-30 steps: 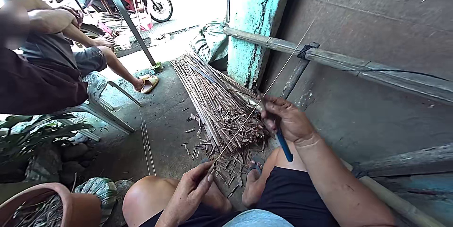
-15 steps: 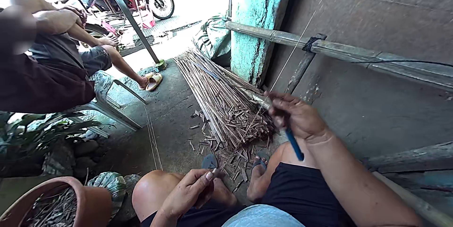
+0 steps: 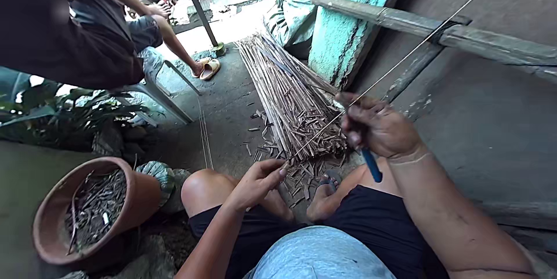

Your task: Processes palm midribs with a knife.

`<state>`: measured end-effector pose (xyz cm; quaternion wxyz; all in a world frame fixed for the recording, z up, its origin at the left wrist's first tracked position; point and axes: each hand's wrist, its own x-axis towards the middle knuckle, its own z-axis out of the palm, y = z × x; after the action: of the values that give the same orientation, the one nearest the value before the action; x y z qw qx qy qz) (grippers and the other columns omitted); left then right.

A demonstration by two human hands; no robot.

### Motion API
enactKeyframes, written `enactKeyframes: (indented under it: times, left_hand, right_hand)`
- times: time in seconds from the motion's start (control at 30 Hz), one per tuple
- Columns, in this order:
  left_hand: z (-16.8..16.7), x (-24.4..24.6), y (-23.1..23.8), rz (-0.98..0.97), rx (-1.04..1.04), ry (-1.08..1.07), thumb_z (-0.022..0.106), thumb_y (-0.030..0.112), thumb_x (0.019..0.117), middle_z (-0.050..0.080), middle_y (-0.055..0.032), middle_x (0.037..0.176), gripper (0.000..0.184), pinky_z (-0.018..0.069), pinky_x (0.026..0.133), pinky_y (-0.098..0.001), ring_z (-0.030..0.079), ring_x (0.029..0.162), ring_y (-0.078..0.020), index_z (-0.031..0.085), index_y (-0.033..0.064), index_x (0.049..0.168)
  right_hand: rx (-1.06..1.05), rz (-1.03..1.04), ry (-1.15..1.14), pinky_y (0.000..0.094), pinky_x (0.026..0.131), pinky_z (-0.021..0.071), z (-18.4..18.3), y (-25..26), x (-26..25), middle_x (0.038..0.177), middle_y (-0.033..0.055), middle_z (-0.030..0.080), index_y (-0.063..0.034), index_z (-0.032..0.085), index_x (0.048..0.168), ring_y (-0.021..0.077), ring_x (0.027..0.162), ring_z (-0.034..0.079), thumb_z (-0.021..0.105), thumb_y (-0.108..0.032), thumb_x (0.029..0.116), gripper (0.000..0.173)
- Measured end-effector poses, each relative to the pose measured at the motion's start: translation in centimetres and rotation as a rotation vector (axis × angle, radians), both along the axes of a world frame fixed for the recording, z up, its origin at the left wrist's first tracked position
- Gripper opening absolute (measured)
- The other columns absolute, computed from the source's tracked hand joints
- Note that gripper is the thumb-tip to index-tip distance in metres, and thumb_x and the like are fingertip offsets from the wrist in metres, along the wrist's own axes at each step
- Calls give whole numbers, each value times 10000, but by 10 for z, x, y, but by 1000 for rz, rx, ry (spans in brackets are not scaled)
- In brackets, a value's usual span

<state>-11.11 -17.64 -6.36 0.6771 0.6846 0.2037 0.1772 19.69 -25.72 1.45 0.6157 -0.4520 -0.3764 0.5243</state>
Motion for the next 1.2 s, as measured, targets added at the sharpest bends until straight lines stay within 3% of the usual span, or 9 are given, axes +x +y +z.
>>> enactKeyframes:
  times: [0.1,0.17,0.3,0.4,0.47,0.53,0.63,0.73,1.2]
  left_hand:
    - [-2,10,-6,15,-103,5,603,180,1026,690,-25,917,253,572,679,-272,648,730,-96,647,5,1204]
    - [-8,3,-7,-69,-251,20,556,223,1056,691,-59,915,250,598,690,-310,676,740,-141,629,19,1182]
    - [-21,-10,-14,-160,-439,-27,510,232,1081,690,-70,895,236,591,627,-279,673,684,-132,624,31,1127]
    - [-19,-6,-20,-19,-430,-84,565,182,1055,705,-74,874,160,578,598,-266,670,656,-126,635,39,1069]
    - [-14,1,-20,77,-437,-93,587,162,1041,715,-88,872,134,570,588,-260,674,654,-131,625,34,1044]
    - [-8,6,-21,102,-473,-100,584,141,1036,716,-92,881,106,576,590,-259,682,659,-135,608,38,1038]
    - [-4,11,-22,50,-533,-148,569,119,1038,717,-92,880,81,580,588,-264,685,658,-136,603,45,1045]
    - [-3,15,-26,32,-575,-177,562,100,1032,706,-78,830,86,539,545,-227,640,599,-98,629,47,1030]
    - [9,11,-31,-107,-679,-184,572,131,1040,661,-36,772,105,479,505,-185,572,547,-53,629,79,969]
  right_hand:
    - [-55,34,65,221,461,536,-30,8,-23,788,96,701,-23,662,1184,97,506,608,466,-117,1065,248]
    - [-45,-16,52,209,461,529,-32,13,-18,783,79,702,-10,675,1177,81,505,597,440,-115,1075,276]
    - [23,-35,-32,227,444,536,-20,13,3,766,79,690,-34,669,1210,90,485,590,447,-132,1072,279]
    - [-33,75,-73,245,460,558,-23,7,-6,772,84,702,-43,653,1220,116,511,631,471,-179,1070,273]
    - [-92,187,-83,260,480,572,-34,0,-20,767,73,720,-37,670,1075,126,535,658,510,-195,1063,225]
    - [-120,377,-73,251,490,571,-48,-8,-34,781,23,728,-74,671,1005,100,556,664,515,-228,1062,226]
    - [-133,579,32,251,469,552,-71,-16,-56,753,23,721,-74,689,987,94,528,646,540,-255,1067,247]
    - [-124,635,68,236,437,520,-80,-19,-67,716,32,695,-56,682,988,85,492,612,544,-249,1072,252]
    - [69,465,-149,203,465,521,-78,-23,-46,707,-31,693,-80,726,989,35,515,606,622,-248,1037,204]
